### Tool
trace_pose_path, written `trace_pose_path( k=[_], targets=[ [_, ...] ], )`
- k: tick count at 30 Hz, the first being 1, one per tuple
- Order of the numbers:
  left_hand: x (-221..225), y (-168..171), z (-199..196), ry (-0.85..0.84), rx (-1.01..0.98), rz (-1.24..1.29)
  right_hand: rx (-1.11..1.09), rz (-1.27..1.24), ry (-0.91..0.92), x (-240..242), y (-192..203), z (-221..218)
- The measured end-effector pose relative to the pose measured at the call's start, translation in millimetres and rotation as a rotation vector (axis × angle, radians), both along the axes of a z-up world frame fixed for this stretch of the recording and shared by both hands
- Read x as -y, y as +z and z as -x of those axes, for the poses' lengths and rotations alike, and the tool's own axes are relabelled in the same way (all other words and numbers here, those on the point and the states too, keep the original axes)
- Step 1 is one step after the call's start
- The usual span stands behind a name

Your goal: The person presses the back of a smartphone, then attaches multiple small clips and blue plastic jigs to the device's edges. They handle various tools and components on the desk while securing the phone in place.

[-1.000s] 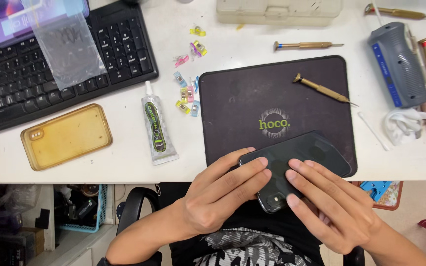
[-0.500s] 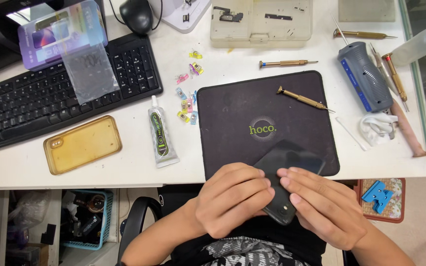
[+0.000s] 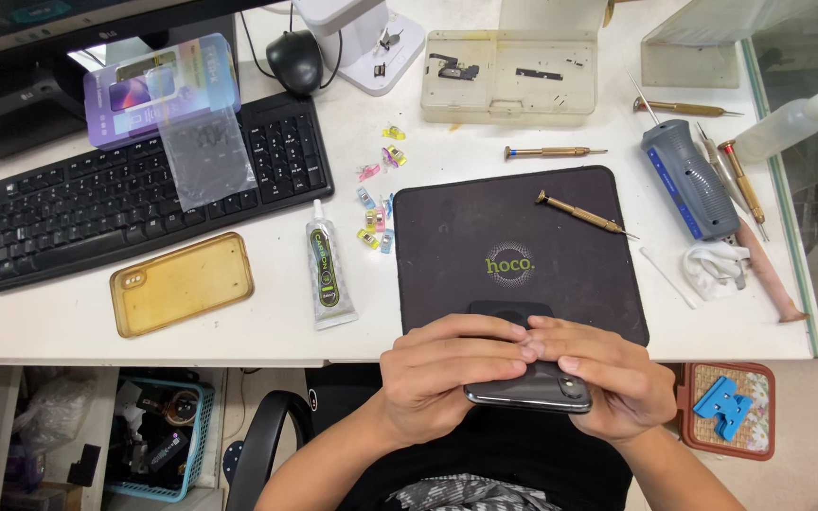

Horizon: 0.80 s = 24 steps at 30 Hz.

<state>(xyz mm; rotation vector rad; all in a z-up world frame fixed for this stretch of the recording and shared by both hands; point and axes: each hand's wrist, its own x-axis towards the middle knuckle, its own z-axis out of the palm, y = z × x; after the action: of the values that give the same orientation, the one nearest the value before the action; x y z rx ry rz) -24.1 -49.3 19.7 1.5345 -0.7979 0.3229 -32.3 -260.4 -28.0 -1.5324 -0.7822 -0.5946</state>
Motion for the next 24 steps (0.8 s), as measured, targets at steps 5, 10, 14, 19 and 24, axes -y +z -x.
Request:
trace_pose_path(
  k=[5,10,14,19,24],
  targets=[
    [-3,1,1,0.002,0.067,-0.063,-0.036,0.093,-0.087,1,7,7],
    [-6,4,1,-0.009,0.147,-0.118,-0.012,0.312,-0.194,9,32,17],
    [-6,4,1,-0.030,0.181,-0.132,0.012,0.340,-0.203,13,46,27],
    [-7,4,1,-0.038,0.202,-0.138,0.024,0.411,-0.237,14,59,33],
    [-5,2,1,-0.046,0.233,-0.133,0.049,0.379,-0.184,13,60,31]
  ],
)
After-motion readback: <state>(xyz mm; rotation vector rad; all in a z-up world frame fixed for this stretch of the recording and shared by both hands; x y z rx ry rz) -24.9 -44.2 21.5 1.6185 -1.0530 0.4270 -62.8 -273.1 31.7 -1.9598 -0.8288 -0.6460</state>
